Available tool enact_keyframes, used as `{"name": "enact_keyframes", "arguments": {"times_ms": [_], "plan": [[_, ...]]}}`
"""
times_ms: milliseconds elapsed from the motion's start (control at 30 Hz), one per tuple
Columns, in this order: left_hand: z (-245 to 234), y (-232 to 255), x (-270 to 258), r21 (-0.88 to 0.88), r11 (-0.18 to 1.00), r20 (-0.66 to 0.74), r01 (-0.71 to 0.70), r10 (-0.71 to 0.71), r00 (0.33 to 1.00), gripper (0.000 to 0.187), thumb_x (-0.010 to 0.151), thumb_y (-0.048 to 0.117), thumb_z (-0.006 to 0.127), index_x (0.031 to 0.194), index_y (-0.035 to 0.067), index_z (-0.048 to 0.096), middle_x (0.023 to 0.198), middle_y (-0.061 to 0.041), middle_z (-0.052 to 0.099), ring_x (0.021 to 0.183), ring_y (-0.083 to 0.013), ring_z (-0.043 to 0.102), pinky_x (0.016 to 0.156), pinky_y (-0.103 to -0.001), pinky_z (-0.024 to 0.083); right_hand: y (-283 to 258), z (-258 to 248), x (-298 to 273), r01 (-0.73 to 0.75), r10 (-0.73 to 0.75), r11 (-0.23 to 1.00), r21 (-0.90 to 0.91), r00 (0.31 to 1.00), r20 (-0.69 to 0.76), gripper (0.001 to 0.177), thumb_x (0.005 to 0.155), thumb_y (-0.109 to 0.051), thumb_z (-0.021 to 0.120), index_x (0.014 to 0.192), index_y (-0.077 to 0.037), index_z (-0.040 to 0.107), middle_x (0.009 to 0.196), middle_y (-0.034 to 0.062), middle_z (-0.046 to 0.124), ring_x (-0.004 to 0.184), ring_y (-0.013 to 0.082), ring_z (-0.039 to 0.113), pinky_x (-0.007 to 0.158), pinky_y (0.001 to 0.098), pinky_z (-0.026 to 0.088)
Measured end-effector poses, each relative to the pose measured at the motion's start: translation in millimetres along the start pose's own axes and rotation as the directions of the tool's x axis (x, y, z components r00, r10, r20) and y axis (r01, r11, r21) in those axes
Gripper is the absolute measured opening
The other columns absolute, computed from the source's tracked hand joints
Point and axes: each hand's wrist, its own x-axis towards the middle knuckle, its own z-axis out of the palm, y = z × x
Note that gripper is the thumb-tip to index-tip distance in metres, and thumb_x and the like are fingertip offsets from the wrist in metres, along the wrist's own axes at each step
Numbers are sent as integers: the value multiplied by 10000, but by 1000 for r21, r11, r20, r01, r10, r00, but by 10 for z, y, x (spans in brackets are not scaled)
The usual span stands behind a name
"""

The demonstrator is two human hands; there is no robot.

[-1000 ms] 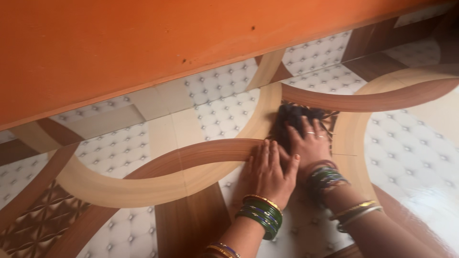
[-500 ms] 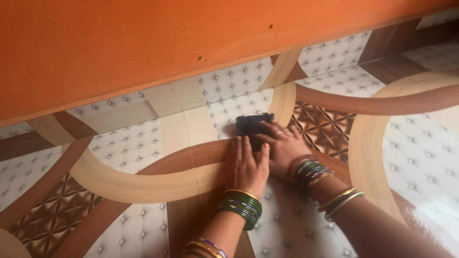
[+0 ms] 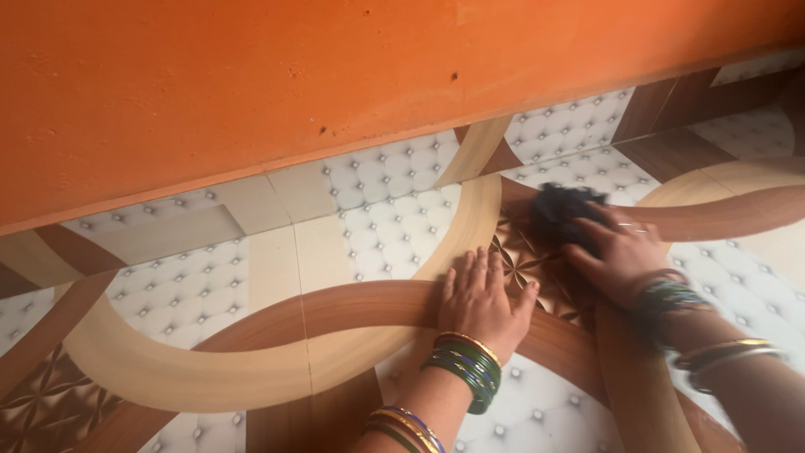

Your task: The person wipes the tiled floor with a dark cloth, moving across different sections and periodically shifting plastic chairs to reach the floor underneath.

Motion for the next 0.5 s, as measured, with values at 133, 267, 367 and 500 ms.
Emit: {"name": "enact_keyframes", "arguments": {"times_ms": [133, 267, 367, 500], "plan": [[39, 65, 59, -43, 999, 23, 14, -13, 1000, 805, 983, 598, 373, 1549, 25, 341, 1653, -162, 262, 1549, -299, 165, 1237, -476, 67, 495, -48, 21, -128, 128, 992, -12, 992, -11, 620, 903, -598, 542, 1418, -262, 619, 1678, 43, 397, 1411, 328, 458, 1206, 478, 352], [6, 17, 109, -76, 997, 49, 29, -26, 998, 803, 992, 597, 345, 1560, 31, 302, 1647, -168, 231, 1538, -312, 133, 1222, -477, 56, 471, -52, 106, -403, 403, 912, -83, 915, -17, 692, 911, -631, 507, 1498, -265, 526, 1631, 117, 375, 1487, 329, 349, 1183, 538, 287], [-27, -90, 103, -38, 999, -1, 12, -13, 1000, 783, 1016, 590, 352, 1540, 8, 347, 1643, -196, 265, 1542, -334, 164, 1234, -484, 77, 193, -25, 237, -424, 422, 897, -122, 906, -42, 719, 901, -654, 478, 1536, -320, 426, 1629, 154, 305, 1504, 384, 237, 1146, 552, 252], [-92, -235, 89, -64, 997, -69, 46, -51, 996, 768, 991, 591, 377, 1504, 22, 423, 1623, -190, 336, 1538, -330, 223, 1237, -491, 108, -467, 172, 290, -254, 250, 962, -101, 967, -51, 726, 898, -661, 490, 1560, -379, 394, 1631, 170, 324, 1508, 416, 246, 1204, 522, 255]]}}
